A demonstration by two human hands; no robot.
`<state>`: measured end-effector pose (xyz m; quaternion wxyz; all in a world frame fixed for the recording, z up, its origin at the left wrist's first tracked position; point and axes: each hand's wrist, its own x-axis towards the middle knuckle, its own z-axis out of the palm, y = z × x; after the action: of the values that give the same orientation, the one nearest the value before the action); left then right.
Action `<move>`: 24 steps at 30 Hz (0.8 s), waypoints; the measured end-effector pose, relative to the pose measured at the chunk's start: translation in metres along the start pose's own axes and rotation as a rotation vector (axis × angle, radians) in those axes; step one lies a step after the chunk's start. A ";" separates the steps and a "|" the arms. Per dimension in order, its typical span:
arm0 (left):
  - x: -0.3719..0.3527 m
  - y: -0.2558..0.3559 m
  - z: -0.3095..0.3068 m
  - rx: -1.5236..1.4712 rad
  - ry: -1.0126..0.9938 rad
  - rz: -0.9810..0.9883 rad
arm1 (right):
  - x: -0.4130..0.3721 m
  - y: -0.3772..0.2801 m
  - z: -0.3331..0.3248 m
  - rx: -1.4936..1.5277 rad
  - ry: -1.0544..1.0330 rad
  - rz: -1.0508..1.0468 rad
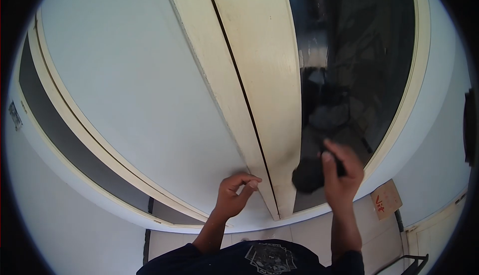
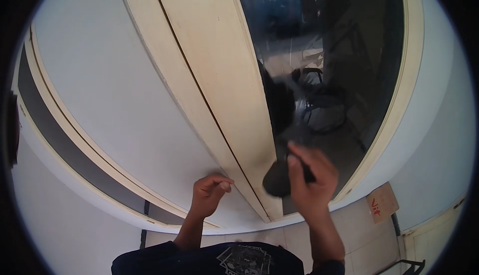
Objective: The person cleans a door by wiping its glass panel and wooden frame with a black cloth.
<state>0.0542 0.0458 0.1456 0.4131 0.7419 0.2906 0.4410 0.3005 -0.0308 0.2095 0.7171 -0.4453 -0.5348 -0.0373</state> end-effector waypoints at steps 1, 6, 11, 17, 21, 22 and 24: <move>0.002 0.001 -0.003 -0.004 -0.003 0.011 | 0.032 -0.010 0.000 -0.053 0.077 -0.104; 0.009 0.001 -0.004 -0.079 0.085 -0.160 | 0.149 -0.052 0.038 -0.209 0.175 -0.639; 0.008 0.000 -0.007 -0.133 0.074 -0.179 | 0.138 -0.043 0.064 -0.497 -0.005 -0.693; 0.008 0.000 -0.009 -0.173 0.028 -0.164 | 0.120 -0.045 0.067 -0.639 -0.162 -0.659; 0.007 -0.001 -0.007 -0.169 0.033 -0.157 | 0.186 -0.085 0.076 -0.657 -0.019 -0.707; 0.007 -0.002 -0.007 -0.179 0.043 -0.164 | 0.201 -0.096 0.077 -0.662 -0.017 -0.711; 0.005 -0.005 -0.006 -0.198 0.048 -0.163 | 0.220 -0.112 0.076 -0.741 0.013 -0.631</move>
<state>0.0507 0.0548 0.1451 0.5115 0.6607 0.3148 0.4503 0.2792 0.0467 0.4549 0.4672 -0.4866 -0.5901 -0.4436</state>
